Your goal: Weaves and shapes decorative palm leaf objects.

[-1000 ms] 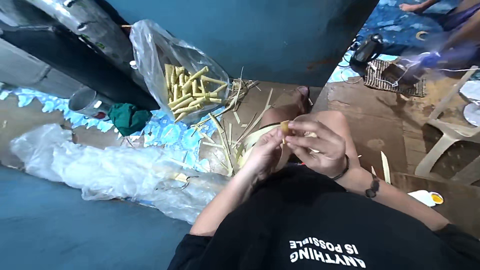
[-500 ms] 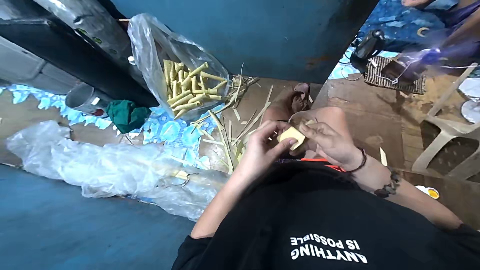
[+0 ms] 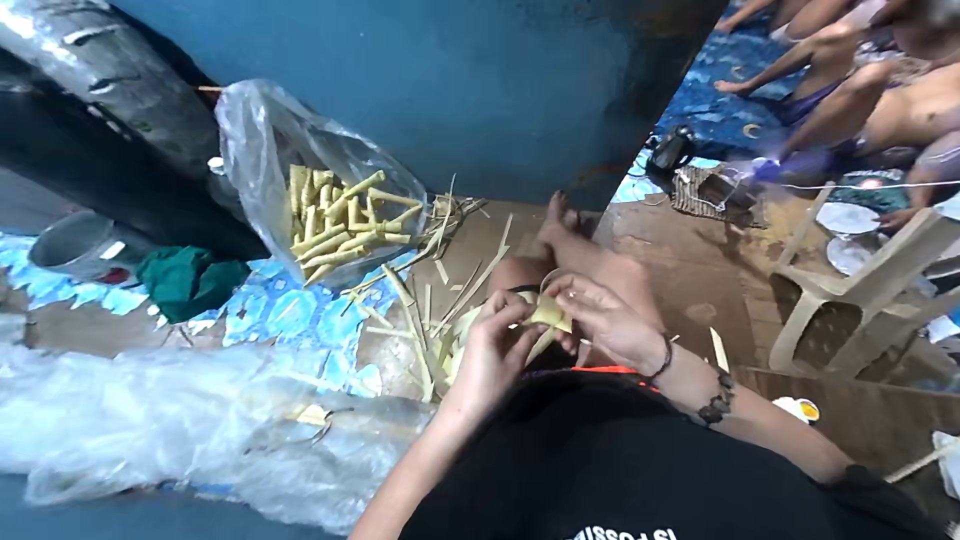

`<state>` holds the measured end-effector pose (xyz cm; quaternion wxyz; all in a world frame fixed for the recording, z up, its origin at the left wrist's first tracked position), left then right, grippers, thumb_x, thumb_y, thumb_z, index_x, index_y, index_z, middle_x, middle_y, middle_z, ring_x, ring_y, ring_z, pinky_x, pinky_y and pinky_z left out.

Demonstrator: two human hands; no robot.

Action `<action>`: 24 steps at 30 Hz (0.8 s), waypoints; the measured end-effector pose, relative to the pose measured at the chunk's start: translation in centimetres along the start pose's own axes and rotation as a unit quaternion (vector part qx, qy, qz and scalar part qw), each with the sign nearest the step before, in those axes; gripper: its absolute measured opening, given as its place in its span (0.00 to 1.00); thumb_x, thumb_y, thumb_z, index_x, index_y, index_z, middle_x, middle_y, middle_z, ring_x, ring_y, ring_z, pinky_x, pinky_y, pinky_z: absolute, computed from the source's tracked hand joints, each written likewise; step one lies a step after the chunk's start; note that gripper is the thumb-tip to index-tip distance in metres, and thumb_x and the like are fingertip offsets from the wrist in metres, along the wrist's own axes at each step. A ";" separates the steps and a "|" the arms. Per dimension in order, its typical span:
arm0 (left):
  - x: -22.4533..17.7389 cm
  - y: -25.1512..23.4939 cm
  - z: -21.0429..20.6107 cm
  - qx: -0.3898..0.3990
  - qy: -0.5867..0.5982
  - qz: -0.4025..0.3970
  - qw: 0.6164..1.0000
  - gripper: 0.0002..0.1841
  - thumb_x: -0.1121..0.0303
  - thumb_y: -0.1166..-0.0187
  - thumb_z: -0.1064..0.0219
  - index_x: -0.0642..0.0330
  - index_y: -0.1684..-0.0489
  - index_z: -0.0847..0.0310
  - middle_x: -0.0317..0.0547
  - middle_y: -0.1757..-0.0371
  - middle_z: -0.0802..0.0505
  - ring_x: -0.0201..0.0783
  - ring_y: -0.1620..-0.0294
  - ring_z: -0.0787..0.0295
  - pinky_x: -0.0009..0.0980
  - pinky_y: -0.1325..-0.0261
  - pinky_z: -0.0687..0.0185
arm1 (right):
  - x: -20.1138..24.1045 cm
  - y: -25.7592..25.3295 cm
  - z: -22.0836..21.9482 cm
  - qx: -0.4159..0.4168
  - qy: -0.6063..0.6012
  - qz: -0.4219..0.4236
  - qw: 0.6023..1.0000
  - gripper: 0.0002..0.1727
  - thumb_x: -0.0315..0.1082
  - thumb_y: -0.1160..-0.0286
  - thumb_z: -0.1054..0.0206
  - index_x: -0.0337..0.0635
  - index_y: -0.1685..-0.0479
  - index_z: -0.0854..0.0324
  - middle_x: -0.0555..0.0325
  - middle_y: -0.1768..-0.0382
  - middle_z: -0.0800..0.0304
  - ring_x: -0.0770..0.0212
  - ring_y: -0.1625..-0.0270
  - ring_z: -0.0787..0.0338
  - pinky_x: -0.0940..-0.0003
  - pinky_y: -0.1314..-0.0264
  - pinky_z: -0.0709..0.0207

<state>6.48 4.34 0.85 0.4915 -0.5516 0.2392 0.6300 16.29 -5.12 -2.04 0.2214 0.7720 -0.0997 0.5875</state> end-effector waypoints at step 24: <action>2.5 -0.7 0.7 0.058 0.017 0.076 0.995 0.09 0.75 0.30 0.22 0.62 0.54 0.11 0.37 0.66 0.06 0.25 0.70 0.10 0.25 0.63 0.10 | -2.5 -0.5 1.2 0.019 0.020 0.002 1.000 0.18 0.36 0.07 0.51 0.44 0.33 0.18 0.64 0.65 0.07 0.74 0.69 0.10 0.78 0.63 0.13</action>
Point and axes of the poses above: each hand's wrist, its own y-axis away from the middle knuckle, its own z-axis out of the back of the hand, x = y × z, the point moved 10 cm from there along -y, towards the middle knuckle
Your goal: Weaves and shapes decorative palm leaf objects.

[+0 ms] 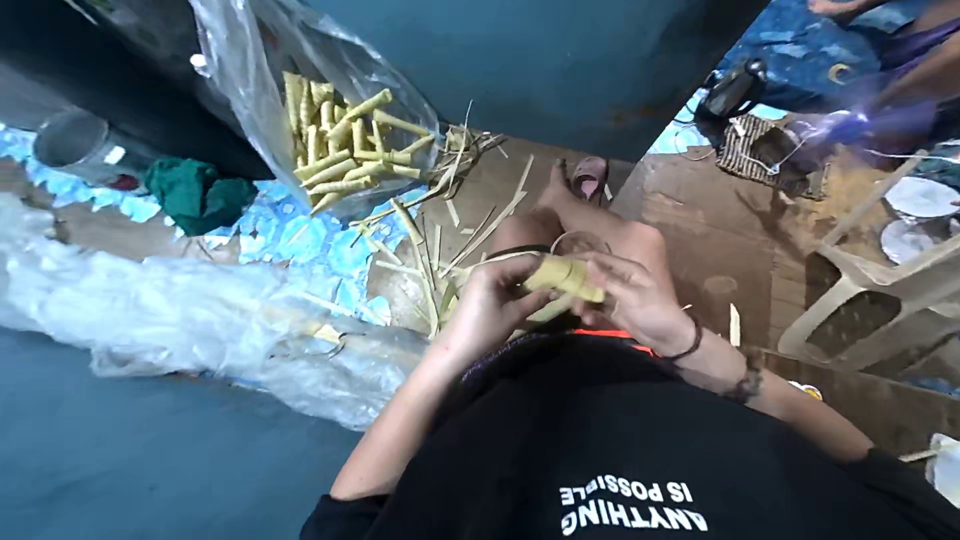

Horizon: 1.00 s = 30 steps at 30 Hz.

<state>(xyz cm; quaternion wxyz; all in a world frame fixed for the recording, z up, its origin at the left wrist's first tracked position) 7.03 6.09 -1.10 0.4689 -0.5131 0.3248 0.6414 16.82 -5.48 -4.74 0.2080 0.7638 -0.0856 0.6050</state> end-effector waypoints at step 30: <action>-1.9 -0.9 -4.4 0.088 0.020 -0.021 0.996 0.08 0.78 0.28 0.25 0.65 0.54 0.14 0.41 0.67 0.08 0.27 0.70 0.13 0.25 0.63 0.13 | -1.9 5.7 3.7 -0.007 -0.062 0.025 0.998 0.21 0.42 0.04 0.55 0.48 0.34 0.18 0.64 0.67 0.06 0.75 0.73 0.11 0.82 0.69 0.16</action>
Point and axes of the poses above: each hand's wrist, its own y-axis away from the middle knuckle, its own z-axis out of the back of the hand, x = y × z, the point moved 10 cm from there along -y, towards the middle knuckle
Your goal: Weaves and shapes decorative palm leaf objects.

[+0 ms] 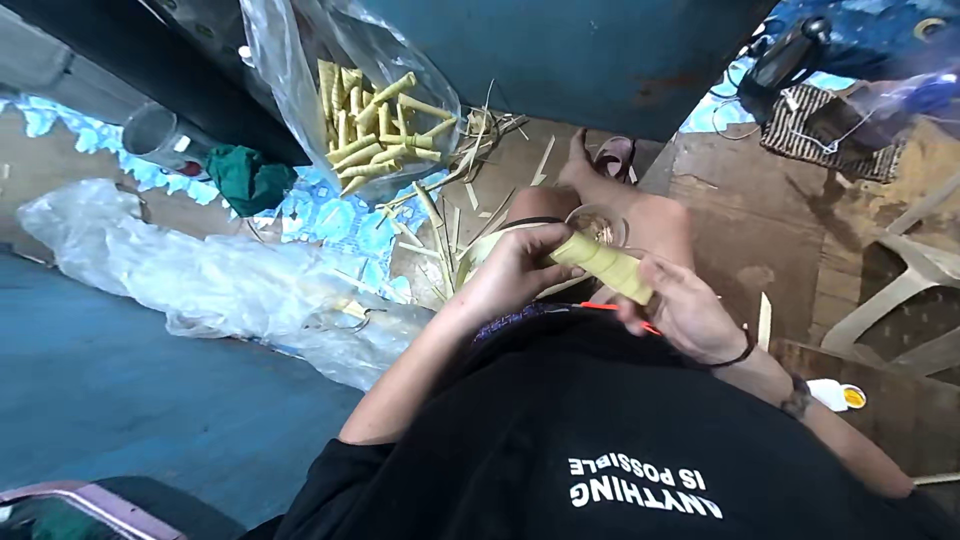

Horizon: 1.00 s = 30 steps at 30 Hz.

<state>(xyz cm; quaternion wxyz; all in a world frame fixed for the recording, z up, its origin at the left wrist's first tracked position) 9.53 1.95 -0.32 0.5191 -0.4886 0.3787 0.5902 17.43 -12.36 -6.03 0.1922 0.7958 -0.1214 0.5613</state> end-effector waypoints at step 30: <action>0.4 -0.3 -0.5 0.023 0.048 0.007 0.999 0.07 0.78 0.18 0.34 0.68 0.48 0.19 0.45 0.60 0.06 0.34 0.60 0.06 0.33 0.50 0.07 | -1.8 1.9 2.8 -0.115 -0.064 -0.072 0.989 0.25 0.40 0.03 0.62 0.42 0.33 0.19 0.60 0.70 0.09 0.74 0.78 0.14 0.82 0.76 0.19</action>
Point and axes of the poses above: each hand's wrist, its own y-axis away from the middle knuckle, its own z-axis out of the back of the hand, x = y × z, the point moved 10 cm from there along -y, towards the middle knuckle
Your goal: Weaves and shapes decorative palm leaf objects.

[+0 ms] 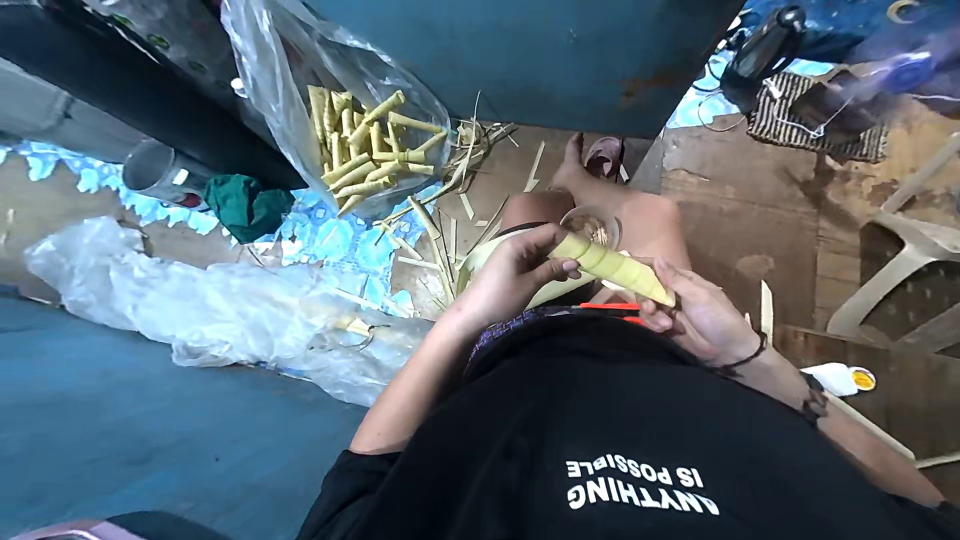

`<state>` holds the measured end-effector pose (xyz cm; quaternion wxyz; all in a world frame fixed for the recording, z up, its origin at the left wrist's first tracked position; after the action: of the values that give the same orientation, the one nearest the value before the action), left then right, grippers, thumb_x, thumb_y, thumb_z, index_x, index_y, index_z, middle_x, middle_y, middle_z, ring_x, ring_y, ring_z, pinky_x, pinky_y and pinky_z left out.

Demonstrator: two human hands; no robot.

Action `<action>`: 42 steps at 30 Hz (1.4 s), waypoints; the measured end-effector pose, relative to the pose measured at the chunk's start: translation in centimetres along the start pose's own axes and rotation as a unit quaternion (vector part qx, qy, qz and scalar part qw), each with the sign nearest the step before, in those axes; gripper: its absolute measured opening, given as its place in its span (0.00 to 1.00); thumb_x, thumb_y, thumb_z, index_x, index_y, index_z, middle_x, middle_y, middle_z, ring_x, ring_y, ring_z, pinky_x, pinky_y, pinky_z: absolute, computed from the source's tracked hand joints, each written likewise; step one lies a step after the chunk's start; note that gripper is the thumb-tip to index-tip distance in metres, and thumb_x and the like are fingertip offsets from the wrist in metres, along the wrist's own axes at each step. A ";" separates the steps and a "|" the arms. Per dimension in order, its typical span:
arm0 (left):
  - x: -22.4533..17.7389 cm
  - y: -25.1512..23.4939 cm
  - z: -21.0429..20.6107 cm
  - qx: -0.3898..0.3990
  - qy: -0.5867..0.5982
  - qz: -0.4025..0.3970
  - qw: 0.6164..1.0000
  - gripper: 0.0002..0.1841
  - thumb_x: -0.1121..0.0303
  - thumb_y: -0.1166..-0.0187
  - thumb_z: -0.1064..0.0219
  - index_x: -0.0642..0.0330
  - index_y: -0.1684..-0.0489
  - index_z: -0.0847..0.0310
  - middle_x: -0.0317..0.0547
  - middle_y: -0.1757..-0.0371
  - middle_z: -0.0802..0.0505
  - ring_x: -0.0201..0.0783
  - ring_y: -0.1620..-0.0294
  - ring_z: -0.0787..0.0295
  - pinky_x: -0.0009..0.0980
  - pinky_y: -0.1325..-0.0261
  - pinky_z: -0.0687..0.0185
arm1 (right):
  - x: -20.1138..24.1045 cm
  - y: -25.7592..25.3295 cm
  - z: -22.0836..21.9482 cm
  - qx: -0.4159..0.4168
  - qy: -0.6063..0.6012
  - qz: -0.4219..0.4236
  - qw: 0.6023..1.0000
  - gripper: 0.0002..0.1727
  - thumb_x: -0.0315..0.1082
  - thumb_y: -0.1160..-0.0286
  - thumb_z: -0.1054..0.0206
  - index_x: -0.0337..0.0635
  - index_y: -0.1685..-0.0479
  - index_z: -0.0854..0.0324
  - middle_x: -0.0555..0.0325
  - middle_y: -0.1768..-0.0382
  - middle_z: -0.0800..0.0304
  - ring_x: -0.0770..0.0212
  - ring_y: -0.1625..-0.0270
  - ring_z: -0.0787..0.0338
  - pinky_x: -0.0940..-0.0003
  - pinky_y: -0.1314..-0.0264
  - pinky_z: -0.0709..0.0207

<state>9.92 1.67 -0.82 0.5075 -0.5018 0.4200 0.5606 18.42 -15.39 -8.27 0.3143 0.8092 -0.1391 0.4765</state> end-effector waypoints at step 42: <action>4.7 1.3 4.2 -0.125 -0.021 -0.009 0.992 0.10 0.70 0.20 0.32 0.44 0.47 0.15 0.23 0.42 0.13 0.27 0.39 0.17 0.29 0.34 0.19 | -21.9 40.1 43.8 -0.659 0.181 -0.398 0.612 0.30 0.42 0.15 0.41 0.26 0.23 0.29 0.30 0.27 0.22 0.38 0.29 0.17 0.40 0.27 0.25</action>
<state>8.12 6.35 -4.93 0.4545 -0.5533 0.3317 0.6142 16.28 -75.71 -27.24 0.9404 0.2572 -0.0202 0.2216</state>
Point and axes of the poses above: each hand's wrist, its own y-axis away from the middle knuckle, its own z-axis out of the back of the hand, x = y × z, the point moved 10 cm from there along -y, towards the middle knuckle
